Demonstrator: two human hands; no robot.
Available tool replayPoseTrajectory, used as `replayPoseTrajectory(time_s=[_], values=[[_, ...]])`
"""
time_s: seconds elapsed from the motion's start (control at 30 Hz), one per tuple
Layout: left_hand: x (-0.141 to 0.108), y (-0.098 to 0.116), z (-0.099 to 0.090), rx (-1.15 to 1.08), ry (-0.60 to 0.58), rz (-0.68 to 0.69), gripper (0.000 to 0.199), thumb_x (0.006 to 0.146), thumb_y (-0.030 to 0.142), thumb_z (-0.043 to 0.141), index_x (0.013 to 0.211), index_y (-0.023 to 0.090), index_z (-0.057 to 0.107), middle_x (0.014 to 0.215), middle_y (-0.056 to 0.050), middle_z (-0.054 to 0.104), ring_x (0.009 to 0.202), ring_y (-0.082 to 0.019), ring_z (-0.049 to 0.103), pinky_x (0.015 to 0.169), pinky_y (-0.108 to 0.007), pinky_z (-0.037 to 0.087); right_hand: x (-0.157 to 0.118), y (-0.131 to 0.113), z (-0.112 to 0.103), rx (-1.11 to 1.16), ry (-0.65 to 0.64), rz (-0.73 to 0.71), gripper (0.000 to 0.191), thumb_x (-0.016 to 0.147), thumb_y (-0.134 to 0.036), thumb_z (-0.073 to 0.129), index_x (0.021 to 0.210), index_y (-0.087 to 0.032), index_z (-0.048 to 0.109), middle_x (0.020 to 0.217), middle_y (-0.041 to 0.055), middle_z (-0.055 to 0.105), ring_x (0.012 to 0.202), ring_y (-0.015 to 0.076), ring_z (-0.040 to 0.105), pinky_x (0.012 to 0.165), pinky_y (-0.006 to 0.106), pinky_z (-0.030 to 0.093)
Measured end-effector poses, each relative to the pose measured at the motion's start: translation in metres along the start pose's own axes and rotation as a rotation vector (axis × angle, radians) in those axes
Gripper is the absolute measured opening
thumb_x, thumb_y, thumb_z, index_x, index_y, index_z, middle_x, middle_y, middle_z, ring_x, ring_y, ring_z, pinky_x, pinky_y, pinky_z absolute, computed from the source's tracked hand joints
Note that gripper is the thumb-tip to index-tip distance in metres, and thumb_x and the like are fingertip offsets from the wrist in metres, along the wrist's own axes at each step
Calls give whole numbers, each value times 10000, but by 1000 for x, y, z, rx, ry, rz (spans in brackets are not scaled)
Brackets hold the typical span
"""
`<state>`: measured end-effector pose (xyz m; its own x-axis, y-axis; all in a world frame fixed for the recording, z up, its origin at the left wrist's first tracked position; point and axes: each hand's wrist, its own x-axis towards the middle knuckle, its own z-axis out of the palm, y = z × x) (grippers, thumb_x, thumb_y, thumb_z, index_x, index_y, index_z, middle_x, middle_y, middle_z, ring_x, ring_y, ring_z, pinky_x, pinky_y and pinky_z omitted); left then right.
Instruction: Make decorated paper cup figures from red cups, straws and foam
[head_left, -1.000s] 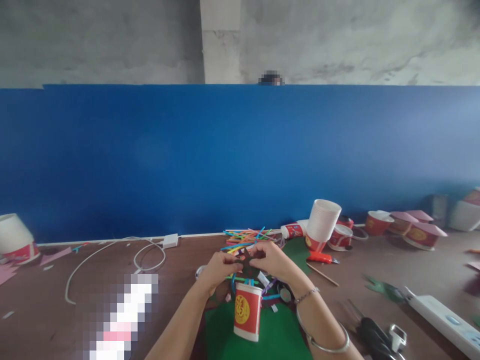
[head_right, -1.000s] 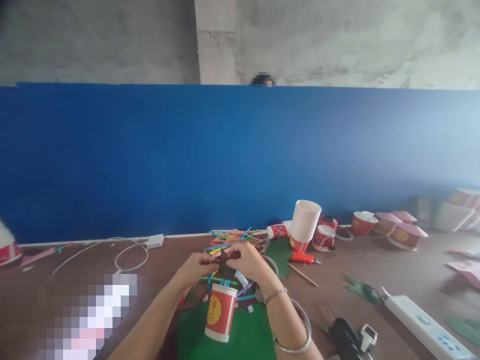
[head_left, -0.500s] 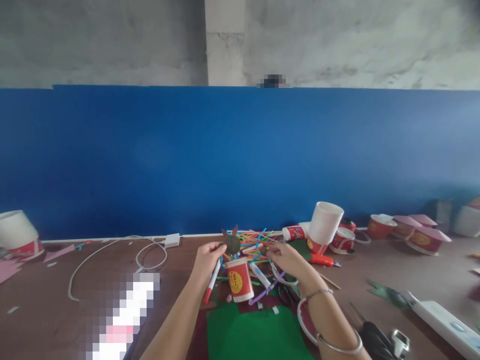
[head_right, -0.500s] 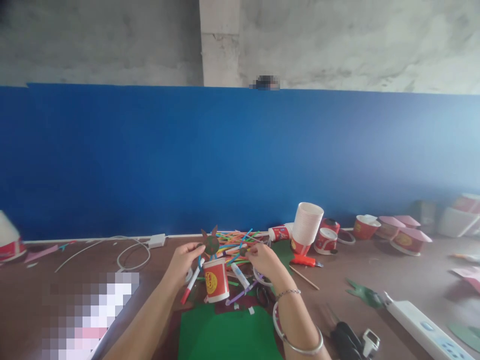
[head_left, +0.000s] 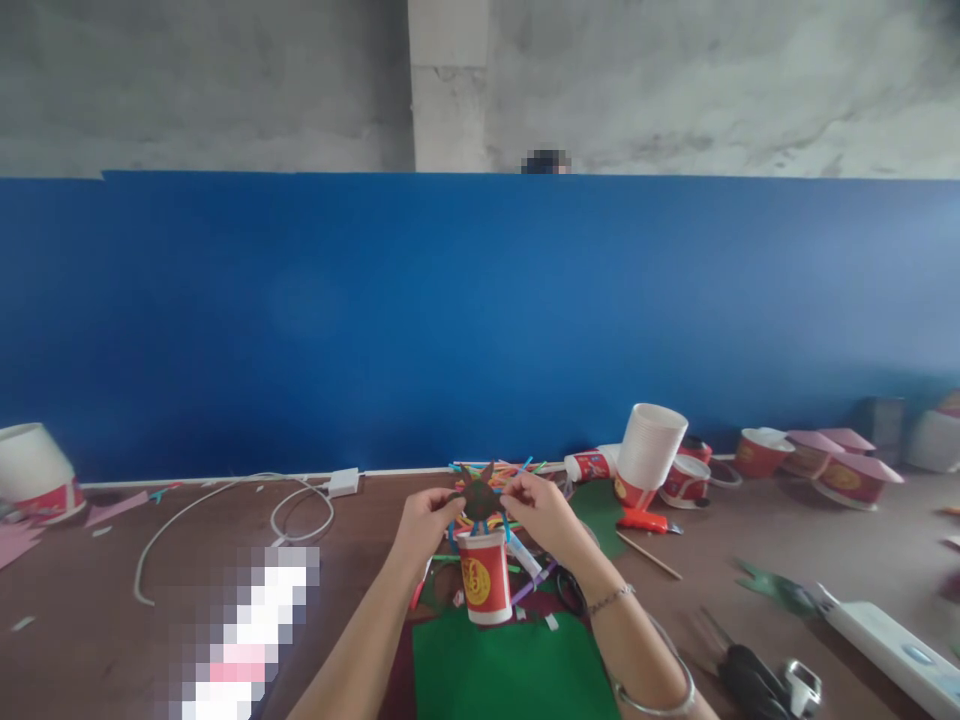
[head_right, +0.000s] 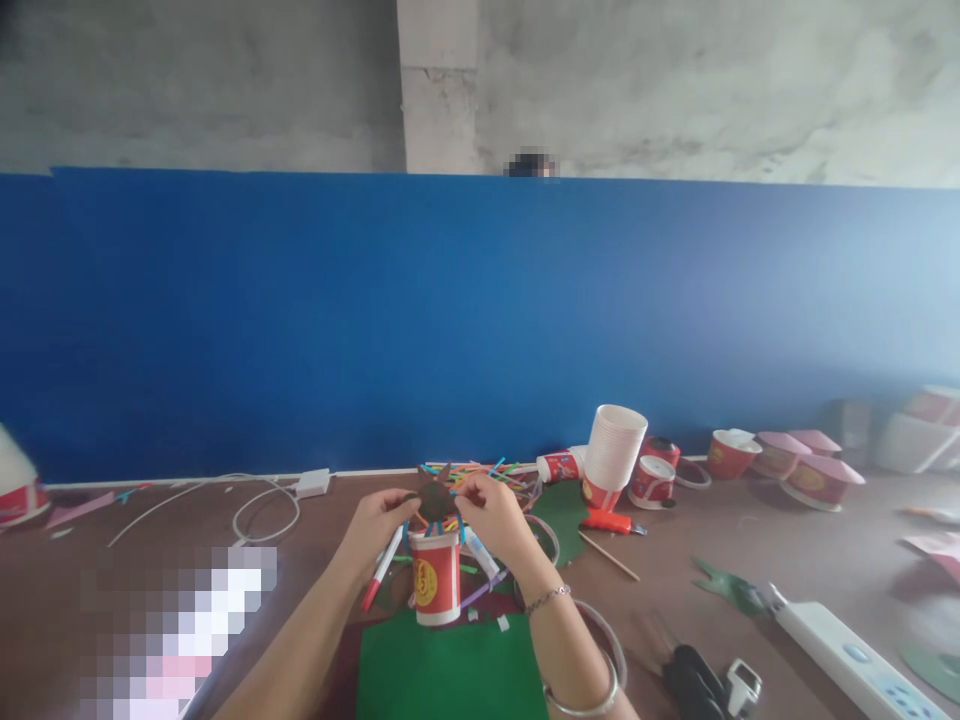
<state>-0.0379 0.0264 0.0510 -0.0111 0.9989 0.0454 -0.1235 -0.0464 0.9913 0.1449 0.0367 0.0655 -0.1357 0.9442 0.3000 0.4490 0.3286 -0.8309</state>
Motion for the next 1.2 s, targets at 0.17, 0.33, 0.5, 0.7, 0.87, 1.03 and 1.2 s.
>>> replayPoseTrajectory(time_s=[0.17,0.33,0.5,0.7,0.87,1.03,1.2], values=[[1,-3,0,30,-24,-9,248,614,346,709,691,111,694,639,-60,692,572,-162,594,584,-261,429,3,7,5,86,16,75,139,668,-242,572,770,-157,611,596,-12,603,547,139,525,535,244,395],[-3,2,2,49,-53,14,229,628,331,698,704,115,696,657,-56,697,607,-171,601,612,-266,439,0,1,2,121,-78,64,136,695,-262,561,653,-160,641,556,-14,588,532,140,511,545,257,394],[-5,2,6,72,-51,32,196,638,302,683,715,122,700,683,-53,703,627,-166,602,624,-258,444,-1,-1,0,53,-87,-32,141,700,-230,551,608,-164,635,549,-18,581,538,135,486,553,250,379],[-3,-2,6,99,7,17,260,653,327,679,809,123,721,698,-57,707,618,-178,608,569,-260,452,1,1,2,-15,-56,-52,152,726,-233,523,608,-170,596,558,-21,548,545,132,465,557,248,357],[-1,-1,4,0,-6,-9,316,648,326,706,903,142,727,796,-61,727,783,-216,644,691,-288,484,2,4,4,12,-79,-48,157,753,-257,507,678,-163,608,625,-3,583,596,147,496,602,263,381],[-1,2,4,-151,-61,-4,437,595,268,758,1017,173,693,897,-49,729,838,-197,645,768,-282,470,1,4,2,94,-101,-44,174,754,-276,530,718,-159,653,660,9,622,630,162,531,621,268,412],[-4,4,2,-128,-98,-69,268,612,311,751,799,127,694,720,-53,708,618,-159,622,603,-260,461,1,2,0,152,-111,-44,190,755,-296,553,770,-157,681,662,15,633,678,181,560,653,279,437]])
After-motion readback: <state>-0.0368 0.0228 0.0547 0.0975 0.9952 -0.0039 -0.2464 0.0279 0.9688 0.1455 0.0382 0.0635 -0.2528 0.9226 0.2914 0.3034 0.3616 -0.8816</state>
